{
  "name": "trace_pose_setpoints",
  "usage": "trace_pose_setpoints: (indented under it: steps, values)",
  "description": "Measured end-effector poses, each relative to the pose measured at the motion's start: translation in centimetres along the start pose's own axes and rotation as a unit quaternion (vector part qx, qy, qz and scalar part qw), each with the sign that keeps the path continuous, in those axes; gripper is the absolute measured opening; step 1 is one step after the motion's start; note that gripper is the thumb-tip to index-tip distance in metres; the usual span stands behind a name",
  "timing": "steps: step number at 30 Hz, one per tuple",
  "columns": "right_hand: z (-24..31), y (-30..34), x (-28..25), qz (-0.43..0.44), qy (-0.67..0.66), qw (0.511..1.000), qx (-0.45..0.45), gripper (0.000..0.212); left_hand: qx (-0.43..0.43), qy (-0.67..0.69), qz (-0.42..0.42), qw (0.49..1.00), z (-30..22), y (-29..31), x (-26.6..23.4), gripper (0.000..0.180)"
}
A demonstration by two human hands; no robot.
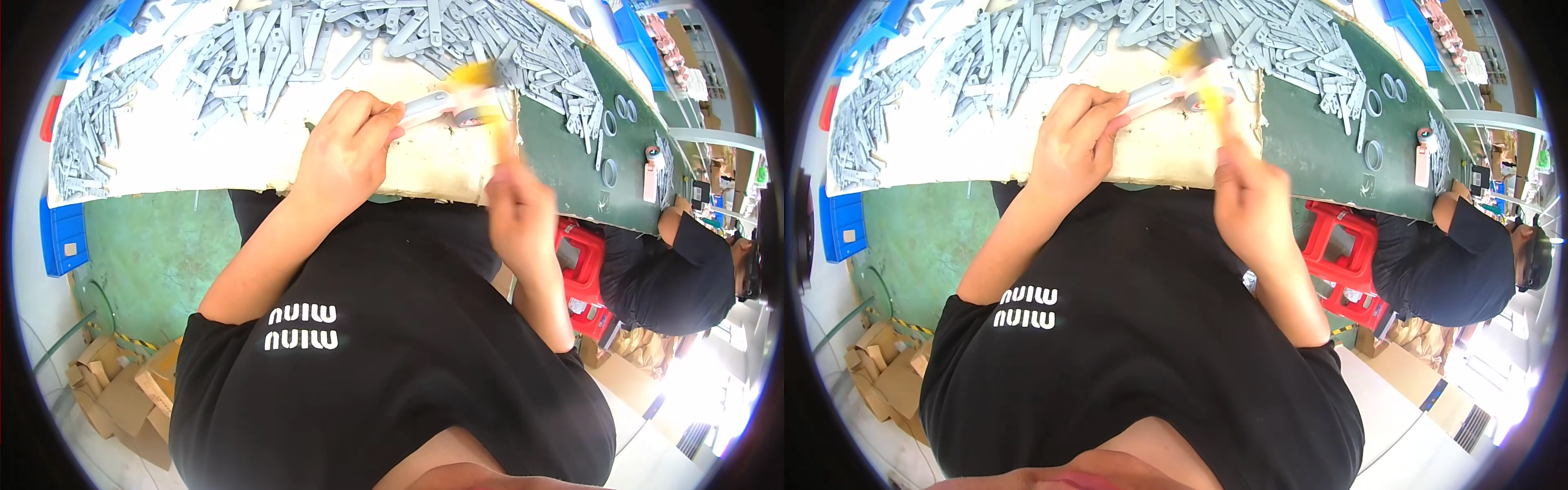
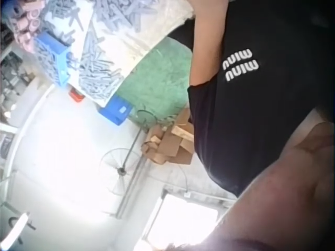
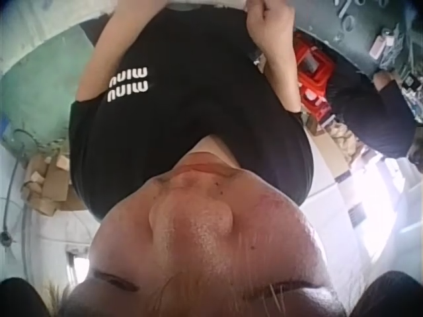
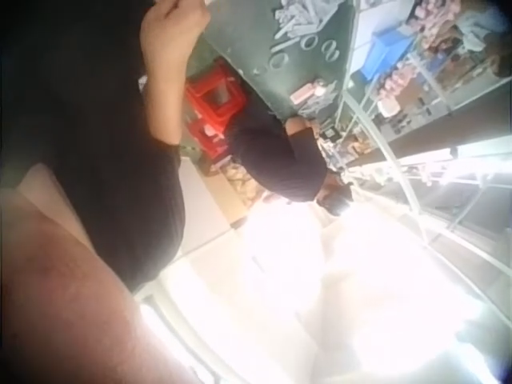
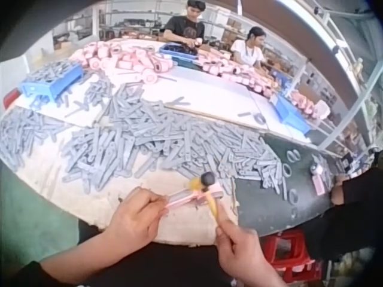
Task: Assembling small electronic gadgets by hammering housing parts together at a factory workbench.
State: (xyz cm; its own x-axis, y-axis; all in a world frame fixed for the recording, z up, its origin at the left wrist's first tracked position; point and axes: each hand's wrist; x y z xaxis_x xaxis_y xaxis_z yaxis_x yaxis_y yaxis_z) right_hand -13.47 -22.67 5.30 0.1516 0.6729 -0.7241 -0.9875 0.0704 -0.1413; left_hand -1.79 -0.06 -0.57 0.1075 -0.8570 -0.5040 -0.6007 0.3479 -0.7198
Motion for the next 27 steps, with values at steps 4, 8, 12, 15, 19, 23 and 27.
trace_pose_setpoints:
  steps: [4,8,12,15,19,23,27]
  values:
    - [1.8,0.7,-0.4,-0.044,-0.108,0.990,0.074,0.053,-0.001,-0.001,0.004,1.000,0.1,0.0,0.0,0.026]
    - [0.6,-0.1,1.0,0.014,-0.017,0.998,0.052,0.053,0.003,-0.006,0.003,1.000,0.1,0.0,0.1,0.025]
    - [3.1,-0.3,-0.2,-0.120,-0.156,0.979,0.058,0.049,-0.001,-0.005,0.005,1.000,0.2,0.2,0.1,0.025]
    - [1.7,-0.5,-0.1,0.014,0.063,0.997,0.038,0.050,-0.004,-0.001,0.003,1.000,0.1,0.1,0.1,0.025]
    - [3.0,0.7,-0.3,-0.107,-0.080,0.991,0.011,0.053,-0.005,0.013,0.011,1.000,0.1,0.2,0.1,0.027]
    - [1.7,0.5,-0.4,-0.027,0.060,0.998,0.000,0.051,-0.011,0.022,0.016,1.000,0.2,0.2,0.0,0.029]
    - [2.2,1.3,-0.3,-0.138,-0.089,0.986,0.023,0.055,-0.011,0.020,0.020,1.000,0.0,0.3,-0.1,0.029]
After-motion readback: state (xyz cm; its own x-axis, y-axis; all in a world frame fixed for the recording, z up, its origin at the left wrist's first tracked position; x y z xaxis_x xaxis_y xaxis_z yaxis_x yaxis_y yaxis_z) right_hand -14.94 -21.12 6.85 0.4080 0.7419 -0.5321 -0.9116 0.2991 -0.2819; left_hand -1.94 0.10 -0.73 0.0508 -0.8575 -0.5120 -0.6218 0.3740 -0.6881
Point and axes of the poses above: each hand's wrist, its own y-axis away from the middle knuckle, its own x-axis out of the palm, z = x × y
